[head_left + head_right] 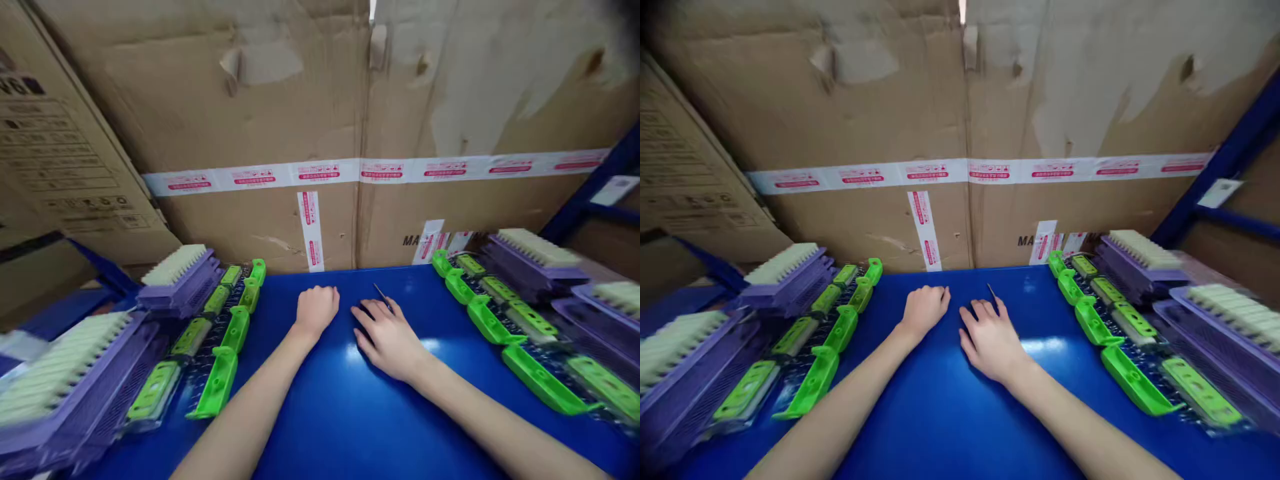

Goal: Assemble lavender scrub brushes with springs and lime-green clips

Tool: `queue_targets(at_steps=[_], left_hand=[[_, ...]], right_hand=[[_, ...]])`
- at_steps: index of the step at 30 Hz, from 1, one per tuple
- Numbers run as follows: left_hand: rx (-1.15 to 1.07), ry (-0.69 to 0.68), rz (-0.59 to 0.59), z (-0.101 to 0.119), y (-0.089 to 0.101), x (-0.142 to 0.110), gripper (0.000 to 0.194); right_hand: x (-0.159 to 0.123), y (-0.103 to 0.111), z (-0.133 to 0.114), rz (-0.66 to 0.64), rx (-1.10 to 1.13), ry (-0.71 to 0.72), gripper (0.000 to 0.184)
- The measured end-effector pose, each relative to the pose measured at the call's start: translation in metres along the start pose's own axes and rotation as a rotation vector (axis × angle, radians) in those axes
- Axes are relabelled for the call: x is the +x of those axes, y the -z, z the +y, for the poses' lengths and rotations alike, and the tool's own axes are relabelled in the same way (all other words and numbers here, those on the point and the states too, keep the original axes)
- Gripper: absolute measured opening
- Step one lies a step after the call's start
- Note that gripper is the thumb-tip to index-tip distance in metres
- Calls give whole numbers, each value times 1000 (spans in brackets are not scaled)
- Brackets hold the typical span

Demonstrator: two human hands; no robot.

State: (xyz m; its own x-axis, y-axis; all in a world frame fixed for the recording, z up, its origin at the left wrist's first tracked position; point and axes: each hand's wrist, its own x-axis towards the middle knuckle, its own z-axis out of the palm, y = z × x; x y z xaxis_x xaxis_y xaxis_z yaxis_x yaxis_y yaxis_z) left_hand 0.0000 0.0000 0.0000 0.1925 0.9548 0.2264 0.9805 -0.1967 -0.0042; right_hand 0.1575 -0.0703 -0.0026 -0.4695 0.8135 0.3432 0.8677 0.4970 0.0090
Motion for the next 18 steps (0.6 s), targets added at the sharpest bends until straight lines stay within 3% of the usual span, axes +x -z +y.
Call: queue_targets(at_steps=[3,8,13,18], left_hand=[[-13,-1,-10,-1,1,-1,47],[-20,6,-3,-1,1,-2,46],[-30,7,7,-2,-1,0,45],[-39,7,9,-3,-3,0,44]], right_hand=[[11,15,26,129,-62,-60,37],[26,57,97,346,-257,-414,40],[23,89,169,180,-432,-854,53],[10,85,222,8,-366,-1205,61]])
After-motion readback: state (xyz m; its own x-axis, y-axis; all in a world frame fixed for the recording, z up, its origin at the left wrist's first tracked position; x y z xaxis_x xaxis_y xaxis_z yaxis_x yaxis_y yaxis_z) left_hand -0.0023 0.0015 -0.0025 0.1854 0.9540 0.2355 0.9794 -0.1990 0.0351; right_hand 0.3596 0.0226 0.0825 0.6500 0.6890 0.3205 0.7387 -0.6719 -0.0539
